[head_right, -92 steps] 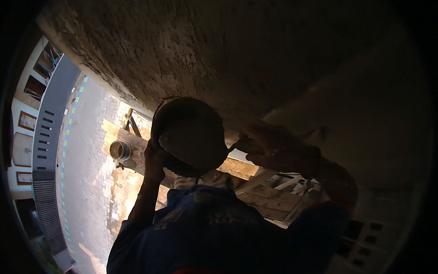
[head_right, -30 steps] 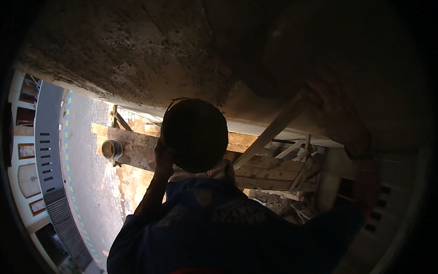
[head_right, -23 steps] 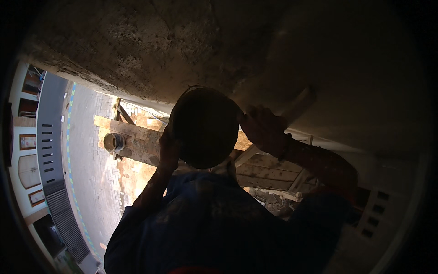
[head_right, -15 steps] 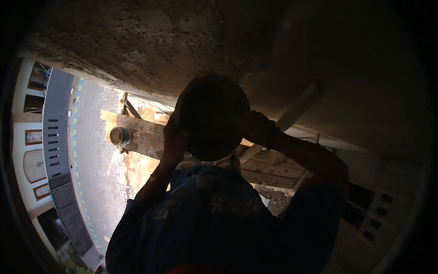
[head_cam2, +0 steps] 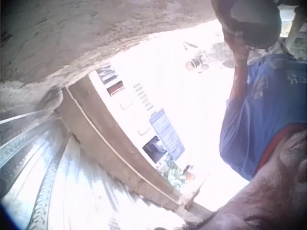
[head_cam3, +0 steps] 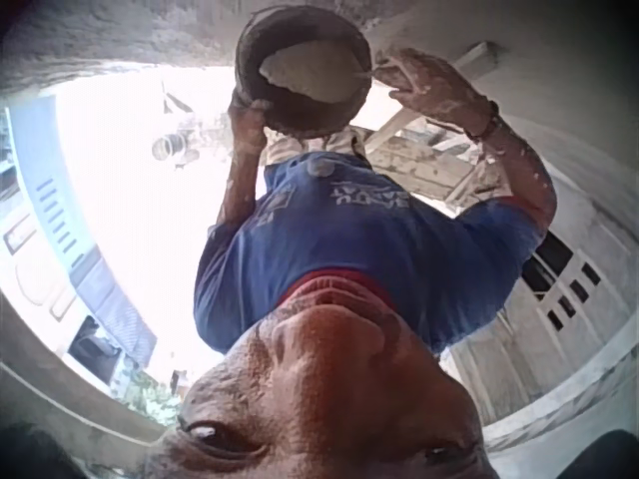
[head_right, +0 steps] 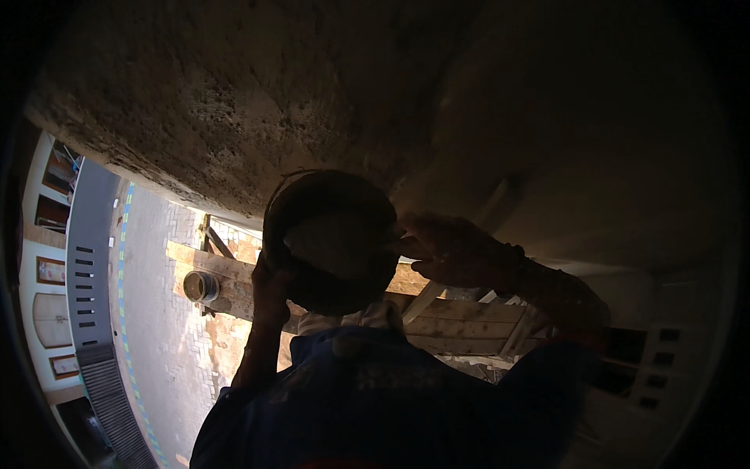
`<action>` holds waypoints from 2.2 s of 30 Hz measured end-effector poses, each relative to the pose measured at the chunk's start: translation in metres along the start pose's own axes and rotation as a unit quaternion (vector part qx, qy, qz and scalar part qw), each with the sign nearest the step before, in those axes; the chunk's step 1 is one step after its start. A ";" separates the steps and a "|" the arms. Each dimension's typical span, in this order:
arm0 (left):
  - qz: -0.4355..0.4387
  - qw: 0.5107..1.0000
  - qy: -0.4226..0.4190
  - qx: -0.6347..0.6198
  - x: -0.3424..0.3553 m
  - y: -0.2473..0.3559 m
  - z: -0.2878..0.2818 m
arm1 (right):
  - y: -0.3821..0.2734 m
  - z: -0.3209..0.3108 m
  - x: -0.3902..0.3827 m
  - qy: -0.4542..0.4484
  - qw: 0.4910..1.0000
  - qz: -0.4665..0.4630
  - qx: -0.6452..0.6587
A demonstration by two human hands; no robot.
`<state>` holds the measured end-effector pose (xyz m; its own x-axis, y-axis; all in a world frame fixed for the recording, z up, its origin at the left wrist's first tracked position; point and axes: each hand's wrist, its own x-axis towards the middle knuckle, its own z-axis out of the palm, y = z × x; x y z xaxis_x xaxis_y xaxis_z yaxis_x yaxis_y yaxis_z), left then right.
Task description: The person applies wet plaster from a bucket onto a wall using a trowel and then smooths the surface with a long wooden board.
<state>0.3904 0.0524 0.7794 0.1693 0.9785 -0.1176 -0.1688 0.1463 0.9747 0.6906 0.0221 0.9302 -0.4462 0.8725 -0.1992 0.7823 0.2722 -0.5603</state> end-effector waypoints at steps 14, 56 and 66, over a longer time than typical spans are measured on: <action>-0.019 0.998 0.009 0.053 0.000 -0.012 0.010 | -0.063 -0.193 -0.069 0.277 0.933 0.030 -0.227; 0.008 0.986 0.157 -0.052 -0.040 -0.055 -0.051 | 0.043 0.122 0.085 -0.067 0.997 -0.036 -0.010; -0.066 0.964 0.248 -0.073 -0.044 -0.144 -0.092 | 0.069 0.098 0.093 -0.287 0.931 0.093 0.205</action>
<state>0.3176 0.0021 0.6270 -0.2806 0.8936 -0.3503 -0.3194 0.2572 0.9120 0.6599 0.0821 0.7940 -0.5702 0.4963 -0.6546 0.6906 -0.1420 -0.7091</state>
